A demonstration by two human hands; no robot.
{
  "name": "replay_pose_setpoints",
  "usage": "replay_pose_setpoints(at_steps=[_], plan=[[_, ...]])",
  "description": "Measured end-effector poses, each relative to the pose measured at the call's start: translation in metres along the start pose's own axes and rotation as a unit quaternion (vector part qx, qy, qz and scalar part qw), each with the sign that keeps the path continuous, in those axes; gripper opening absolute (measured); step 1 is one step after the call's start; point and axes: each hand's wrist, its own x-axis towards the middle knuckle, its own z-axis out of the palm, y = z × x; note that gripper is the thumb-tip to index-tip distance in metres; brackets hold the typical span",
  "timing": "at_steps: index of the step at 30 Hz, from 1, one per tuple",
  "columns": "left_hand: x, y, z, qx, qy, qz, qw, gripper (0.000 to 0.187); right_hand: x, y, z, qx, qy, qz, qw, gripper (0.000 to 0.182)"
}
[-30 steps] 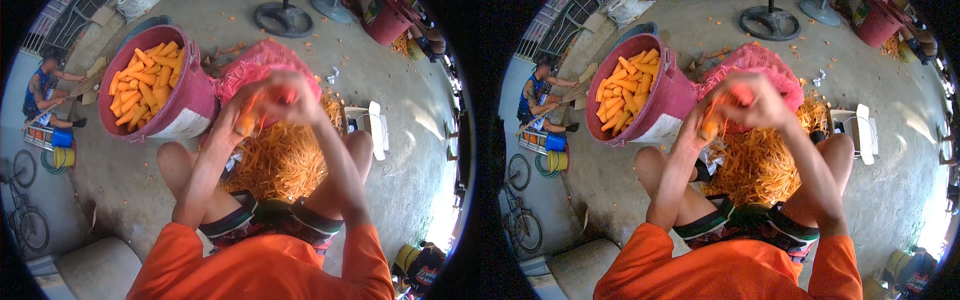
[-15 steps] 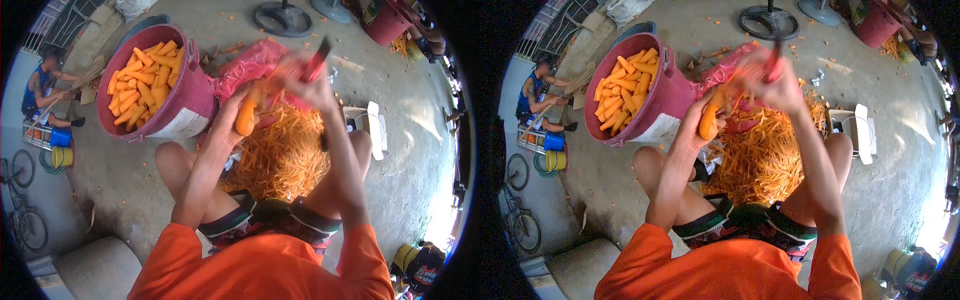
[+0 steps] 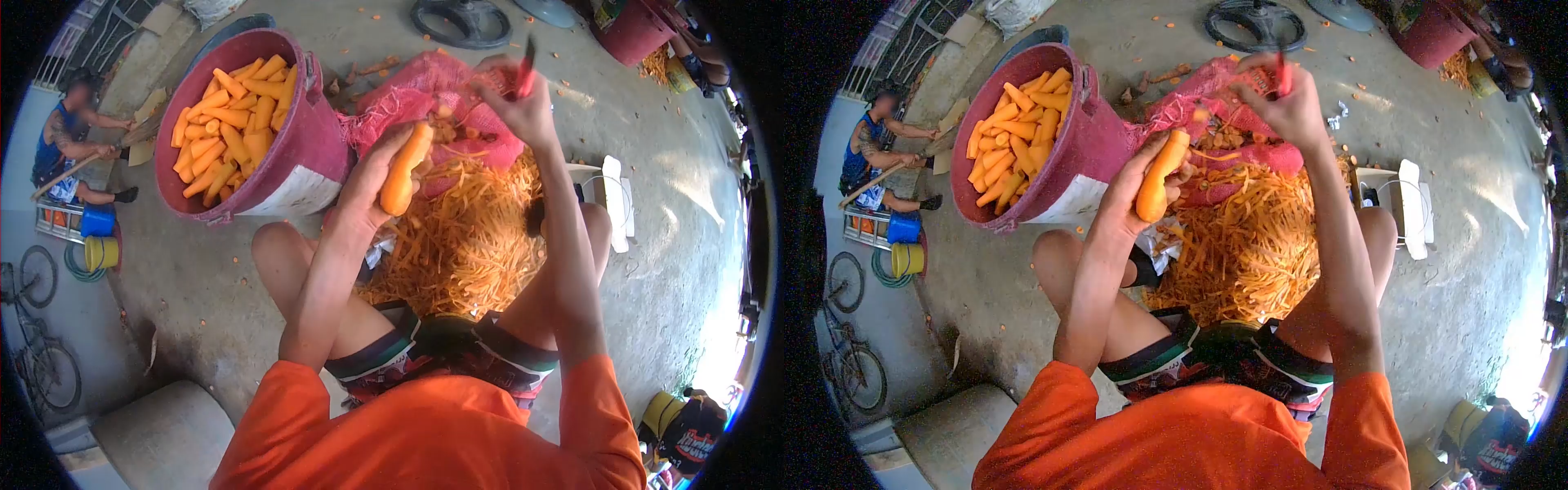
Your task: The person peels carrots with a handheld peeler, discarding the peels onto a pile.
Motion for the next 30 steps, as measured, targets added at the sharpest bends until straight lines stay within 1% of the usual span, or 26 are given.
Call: replay_pose_setpoints(at_steps=[1,3,4,6,7,8,9,11,12,13,15,16,17,18,19,20,21,22,23,24,25,26,27,28,29,30], plan=[[-0.001,0.003,0.008,0.029,0.026,0.026,0.999,0.031,0.001,-0.004,0.001,-0.002,0.0,-0.003,1.0,0.018],[-0.003,0.004,0.012,0.035,0.044,0.045,0.997,0.032,-0.002,-0.024,0.01,0.091,0.001,-0.014,0.996,0.018],[-0.007,0.008,0.019,0.041,0.037,0.056,0.997,0.033,-0.006,-0.041,0.014,0.152,-0.038,0.043,0.987,0.018],[-0.009,0.01,0.019,0.048,0.031,0.066,0.996,0.035,-0.007,-0.037,0.022,0.134,-0.055,0.025,0.989,0.017],[-0.009,0.008,0.016,0.137,0.027,0.117,0.983,0.04,-0.009,-0.037,0.025,0.117,-0.073,0.011,0.99,0.017],[-0.011,0.006,0.013,0.225,0.022,0.164,0.96,0.047,-0.008,-0.038,0.024,0.099,-0.066,0.013,0.993,0.016],[-0.014,0.005,0.01,0.226,0.02,0.161,0.961,0.047,-0.01,-0.037,0.024,0.098,-0.064,0.015,0.993,0.016],[-0.017,0.009,0.012,0.336,0.029,0.19,0.922,0.061,-0.003,-0.032,0.018,0.089,-0.055,0.005,0.994,0.016],[-0.012,0.006,0.007,0.312,0.016,0.202,0.928,0.07,-0.005,-0.031,0.021,0.116,-0.066,0.018,0.991,0.016],[-0.012,0.006,0.007,0.312,0.013,0.2,0.929,0.07,-0.004,-0.031,0.02,0.113,-0.064,0.02,0.991,0.016],[-0.014,0.007,0.006,0.263,-0.012,0.177,0.948,0.07,-0.001,-0.033,0.015,0.019,-0.047,-0.061,0.997,0.015],[-0.014,0.007,0.006,0.265,-0.012,0.183,0.946,0.06,0.004,-0.017,0.006,0.022,-0.023,0.017,0.999,0.012],[-0.015,0.009,0.006,0.268,-0.013,0.188,0.945,0.06,0.011,-0.017,-0.003,0.053,-0.006,0.021,0.998,0.013],[-0.016,0.013,0.004,0.136,-0.002,0.112,0.984,0.053,0.01,-0.018,-0.003,0.088,0.008,0.035,0.995,0.014],[-0.018,0.017,0.001,0.002,0.011,0.032,0.999,0.047,0.005,-0.03,0.0,0.125,0.021,0.052,0.991,0.015],[-0.014,0.015,0.002,-0.016,0.011,0.042,0.999,0.042,0.001,-0.038,0.009,0.13,0.02,0.05,0.99,0.015],[-0.013,0.011,0.001,-0.014,0.014,0.043,0.999,0.042,-0.003,-0.045,0.02,0.069,-0.026,-0.066,0.995,0.015],[-0.009,0.006,0.001,0.001,0.042,0.052,0.998,0.04,-0.004,-0.048,0.025,0.005,-0.071,-0.182,0.981,0.016],[-0.005,0.002,0.0,0.015,0.069,0.061,0.996,0.038,-0.001,-0.04,0.022,0.005,-0.068,-0.183,0.981,0.016],[-0.002,-0.003,-0.002,0.042,0.068,0.071,0.994,0.035,0.001,-0.027,0.018,0.001,-0.049,-0.12,0.991,0.015],[-0.005,-0.004,0.0,0.042,0.071,0.063,0.995,0.035,-0.002,-0.017,0.014,-0.002,-0.031,-0.053,0.998,0.014],[-0.008,-0.002,0.007,0.062,0.067,0.054,0.994,0.034,0.008,-0.033,-0.001,0.03,-0.018,0.032,0.999,0.015],[-0.008,0.001,0.012,0.082,0.06,0.051,0.994,0.032,0.013,-0.004,-0.011,-0.035,0.031,-0.006,0.999,0.017],[-0.007,0.001,0.013,0.076,0.055,0.058,0.994,0.034,0.011,-0.013,-0.01,0.074,0.011,0.022,0.997,0.017],[-0.004,0.002,0.013,0.077,0.05,0.061,0.994,0.034,0.007,-0.025,-0.005,0.182,-0.01,0.05,0.982,0.018],[-0.002,0.001,0.008,0.038,0.038,0.054,0.997,0.036,0.0,-0.035,0.001,0.179,-0.011,0.049,0.982,0.018]])
